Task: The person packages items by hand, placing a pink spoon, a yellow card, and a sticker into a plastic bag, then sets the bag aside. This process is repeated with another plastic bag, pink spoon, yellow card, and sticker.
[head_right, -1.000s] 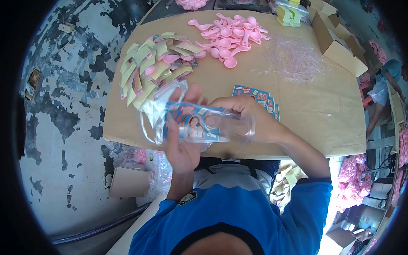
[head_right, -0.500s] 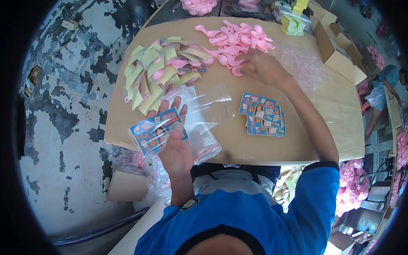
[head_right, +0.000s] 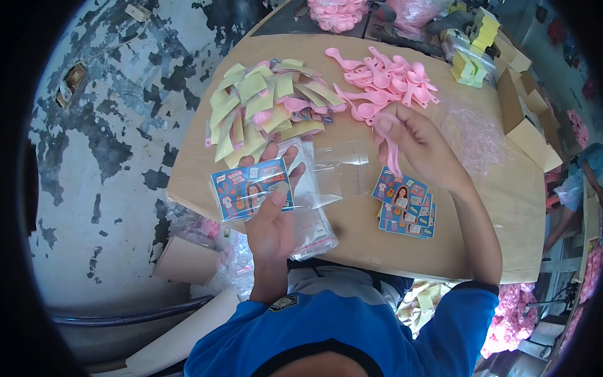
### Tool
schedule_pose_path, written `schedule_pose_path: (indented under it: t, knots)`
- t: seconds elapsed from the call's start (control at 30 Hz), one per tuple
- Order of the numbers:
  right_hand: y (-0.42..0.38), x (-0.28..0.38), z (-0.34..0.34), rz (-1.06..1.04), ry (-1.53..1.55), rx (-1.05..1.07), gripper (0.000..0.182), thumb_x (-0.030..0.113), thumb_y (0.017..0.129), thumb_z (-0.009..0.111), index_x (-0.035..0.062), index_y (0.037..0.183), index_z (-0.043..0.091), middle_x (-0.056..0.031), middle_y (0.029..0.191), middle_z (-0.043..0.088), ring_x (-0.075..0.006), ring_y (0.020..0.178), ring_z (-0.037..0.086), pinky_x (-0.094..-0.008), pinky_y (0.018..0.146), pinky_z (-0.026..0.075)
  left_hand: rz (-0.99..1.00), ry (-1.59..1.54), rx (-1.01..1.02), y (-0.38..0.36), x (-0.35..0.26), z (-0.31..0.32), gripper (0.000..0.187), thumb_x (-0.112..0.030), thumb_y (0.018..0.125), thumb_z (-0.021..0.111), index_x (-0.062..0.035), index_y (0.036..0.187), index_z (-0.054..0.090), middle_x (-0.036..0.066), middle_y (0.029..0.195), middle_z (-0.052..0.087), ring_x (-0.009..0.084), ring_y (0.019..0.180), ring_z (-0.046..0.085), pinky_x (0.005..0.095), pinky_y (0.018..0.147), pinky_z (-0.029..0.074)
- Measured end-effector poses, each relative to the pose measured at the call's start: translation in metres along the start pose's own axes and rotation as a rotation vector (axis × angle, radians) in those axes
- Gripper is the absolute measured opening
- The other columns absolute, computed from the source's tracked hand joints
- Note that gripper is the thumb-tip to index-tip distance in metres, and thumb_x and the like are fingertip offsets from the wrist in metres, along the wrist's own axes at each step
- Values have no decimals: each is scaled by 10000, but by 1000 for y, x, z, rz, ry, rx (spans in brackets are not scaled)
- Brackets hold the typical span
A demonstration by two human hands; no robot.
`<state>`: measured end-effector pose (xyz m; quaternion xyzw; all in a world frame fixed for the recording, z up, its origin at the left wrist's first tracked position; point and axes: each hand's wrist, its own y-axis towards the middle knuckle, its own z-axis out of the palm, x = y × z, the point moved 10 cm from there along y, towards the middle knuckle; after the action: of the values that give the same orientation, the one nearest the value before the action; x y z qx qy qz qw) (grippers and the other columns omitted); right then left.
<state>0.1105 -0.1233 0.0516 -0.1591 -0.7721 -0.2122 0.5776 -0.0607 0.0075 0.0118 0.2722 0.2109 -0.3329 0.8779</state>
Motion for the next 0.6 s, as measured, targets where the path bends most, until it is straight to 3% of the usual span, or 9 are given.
schedule_pose_path:
  t: [0.1,0.2,0.3,0.37,0.5,0.53,0.6]
  knots:
    - [-10,11,18,37,-64,177,153,148,953,584,21,1030,546,-16,925,601,-61,744,571,-233,618,479,11,7,-42,0,-1,-3,631,94,813,615,-134,1352,378,186,1400,447,372,1320,412,534,1084,335]
    - [-16,20,18,-43,-227,225,264,80,893,653,34,1128,540,-17,964,602,-61,779,590,-229,634,486,3,2,-83,2,0,-3,622,78,832,598,-137,1366,360,190,1419,426,371,1324,406,529,1086,333]
    - [-21,31,14,-154,-215,86,426,85,851,703,23,1225,510,-44,982,603,-80,764,603,-212,655,498,5,49,-67,0,4,3,592,53,863,571,-122,1385,353,212,1442,387,380,1314,412,515,1079,372]
    - [-27,34,22,-157,-133,102,488,98,826,735,23,1248,501,-56,1011,619,-91,786,609,-222,684,505,-5,48,-64,-2,8,7,582,44,872,568,-122,1384,349,215,1443,385,378,1319,405,511,1081,374]
    - [-36,49,43,-102,92,257,532,115,786,779,20,1228,498,-72,1033,650,-115,827,623,-253,728,519,-41,-36,-93,-8,17,19,569,36,876,581,-142,1363,348,201,1438,396,363,1347,368,507,1100,331]
    - [-36,56,45,-120,140,226,422,97,803,755,21,1166,554,-74,1048,663,-103,800,645,-259,776,514,-45,-54,-96,-11,19,21,560,30,881,581,-142,1361,351,201,1444,388,361,1351,361,503,1104,328]
    - [-38,56,41,-210,32,134,352,94,804,749,10,1106,589,-78,1006,671,-103,773,646,-241,744,511,-83,-44,-71,-16,27,26,597,-11,877,613,-133,1388,329,208,1465,351,353,1364,342,492,1114,311]
